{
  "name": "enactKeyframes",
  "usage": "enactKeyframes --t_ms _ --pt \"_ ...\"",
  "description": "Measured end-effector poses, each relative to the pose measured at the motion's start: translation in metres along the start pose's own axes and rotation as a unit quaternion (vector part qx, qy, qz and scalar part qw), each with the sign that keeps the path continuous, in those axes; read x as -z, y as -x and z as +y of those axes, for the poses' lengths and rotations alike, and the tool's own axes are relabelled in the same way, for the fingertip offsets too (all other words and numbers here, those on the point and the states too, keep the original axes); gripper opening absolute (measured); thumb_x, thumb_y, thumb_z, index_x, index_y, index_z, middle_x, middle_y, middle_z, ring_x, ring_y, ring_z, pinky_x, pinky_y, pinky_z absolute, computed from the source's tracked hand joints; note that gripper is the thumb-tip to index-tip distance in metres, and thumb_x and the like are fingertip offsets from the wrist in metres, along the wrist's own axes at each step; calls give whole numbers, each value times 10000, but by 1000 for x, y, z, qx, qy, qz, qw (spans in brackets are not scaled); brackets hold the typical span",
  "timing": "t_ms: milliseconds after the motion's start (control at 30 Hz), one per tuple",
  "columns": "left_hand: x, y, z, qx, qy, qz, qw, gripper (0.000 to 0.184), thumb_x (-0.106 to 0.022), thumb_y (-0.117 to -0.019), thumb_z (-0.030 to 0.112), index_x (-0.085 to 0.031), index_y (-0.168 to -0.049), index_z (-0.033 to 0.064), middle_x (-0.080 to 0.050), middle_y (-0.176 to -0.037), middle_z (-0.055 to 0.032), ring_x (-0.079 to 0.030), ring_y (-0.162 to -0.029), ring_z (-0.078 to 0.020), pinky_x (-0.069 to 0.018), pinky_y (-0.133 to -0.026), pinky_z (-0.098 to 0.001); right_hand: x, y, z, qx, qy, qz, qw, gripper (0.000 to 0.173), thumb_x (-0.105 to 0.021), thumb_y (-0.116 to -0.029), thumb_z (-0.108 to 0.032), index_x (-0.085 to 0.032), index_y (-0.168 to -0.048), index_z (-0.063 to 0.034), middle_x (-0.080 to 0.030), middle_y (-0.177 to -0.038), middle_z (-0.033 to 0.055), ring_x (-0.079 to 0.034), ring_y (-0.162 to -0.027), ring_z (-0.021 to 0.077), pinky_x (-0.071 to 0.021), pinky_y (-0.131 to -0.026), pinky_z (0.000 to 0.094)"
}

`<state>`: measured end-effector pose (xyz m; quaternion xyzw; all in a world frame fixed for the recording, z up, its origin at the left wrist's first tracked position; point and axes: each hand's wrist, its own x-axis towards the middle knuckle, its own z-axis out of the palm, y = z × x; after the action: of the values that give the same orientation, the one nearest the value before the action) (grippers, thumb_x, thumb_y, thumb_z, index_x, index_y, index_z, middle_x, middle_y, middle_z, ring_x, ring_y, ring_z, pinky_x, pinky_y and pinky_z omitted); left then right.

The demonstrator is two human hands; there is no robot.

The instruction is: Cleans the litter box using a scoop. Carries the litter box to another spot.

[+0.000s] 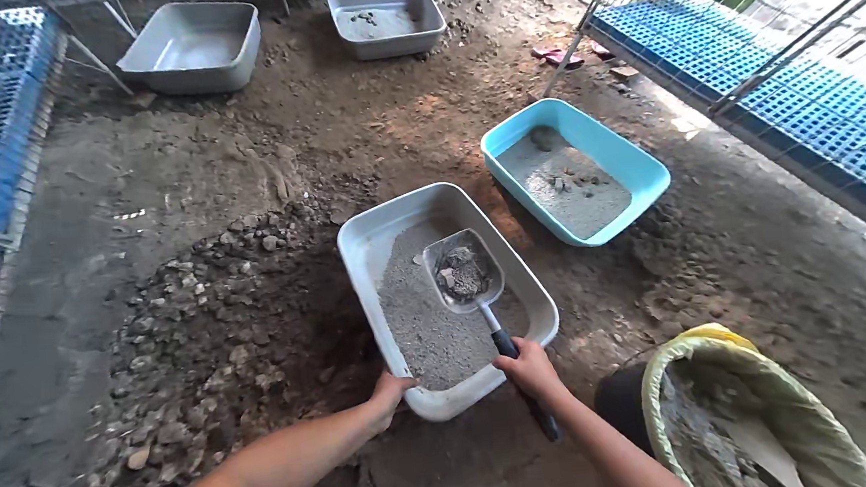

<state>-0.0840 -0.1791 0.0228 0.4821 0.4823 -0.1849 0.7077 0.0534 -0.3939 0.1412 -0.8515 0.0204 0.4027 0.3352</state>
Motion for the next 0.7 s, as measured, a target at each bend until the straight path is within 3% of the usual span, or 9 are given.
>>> enactKeyframes --t_ms 67,133,300,433,533,700 --pt "0 -1 2 -8 -1 4 1000 795 -676 -912 -71 -235 -1566 33 -501 -1406 -304 -611 -1162 -401 -556 -905 -526 3 0 -1 -7 10 -11 1000 244 -734 -923 -172 -652 -1049 20 -622 -757 105 -596 -614 202 -531 -644 411" --pt "-2 -1 8 -19 -15 9 1000 802 -668 -900 -89 -238 -1567 31 -492 -1418 -303 -594 -1189 -402 -544 -927 -529 0 1 0 -25 -21 -2 999 210 -725 -928 -150 -638 -1032 10 -600 -707 74 -574 -554 168 -524 -578 362" --pt "-13 4 33 -57 -87 23 994 835 -706 -836 -86 -288 -1553 3 -520 -1402 -295 -576 -1232 -398 -514 -975 -549 2 9 -8 -53 -56 -21 997 186 -709 -943 -122 -635 -1057 5 -584 -678 53 -548 -508 137 -504 -525 311" --pt "-6 12 46 -60 -35 11 998 738 -665 -857 -82 -341 -1514 2 -565 -1302 -281 -618 -1098 -363 -545 -881 -510 27 32 -17 -55 -111 1 992 184 -694 -963 -100 -626 -1089 15 -571 -681 52 -529 -484 126 -494 -490 289" --pt "11 18 57 -44 29 -16 998 519 -571 -922 -66 -413 -1411 7 -614 -1090 -193 -647 -872 -249 -566 -738 -391 64 64 -22 -33 -138 26 990 139 -686 -960 -69 -624 -1057 8 -566 -657 34 -525 -468 109 -489 -462 264" --pt "49 18 54 -4 138 -54 989 246 -435 -953 -35 -492 -1178 44 -647 -914 -112 -676 -762 -189 -587 -677 -350 139 141 4 27 -152 114 981 102 -647 -874 -75 -591 -957 -57 -543 -571 -32 -525 -434 84 -480 -438 249"
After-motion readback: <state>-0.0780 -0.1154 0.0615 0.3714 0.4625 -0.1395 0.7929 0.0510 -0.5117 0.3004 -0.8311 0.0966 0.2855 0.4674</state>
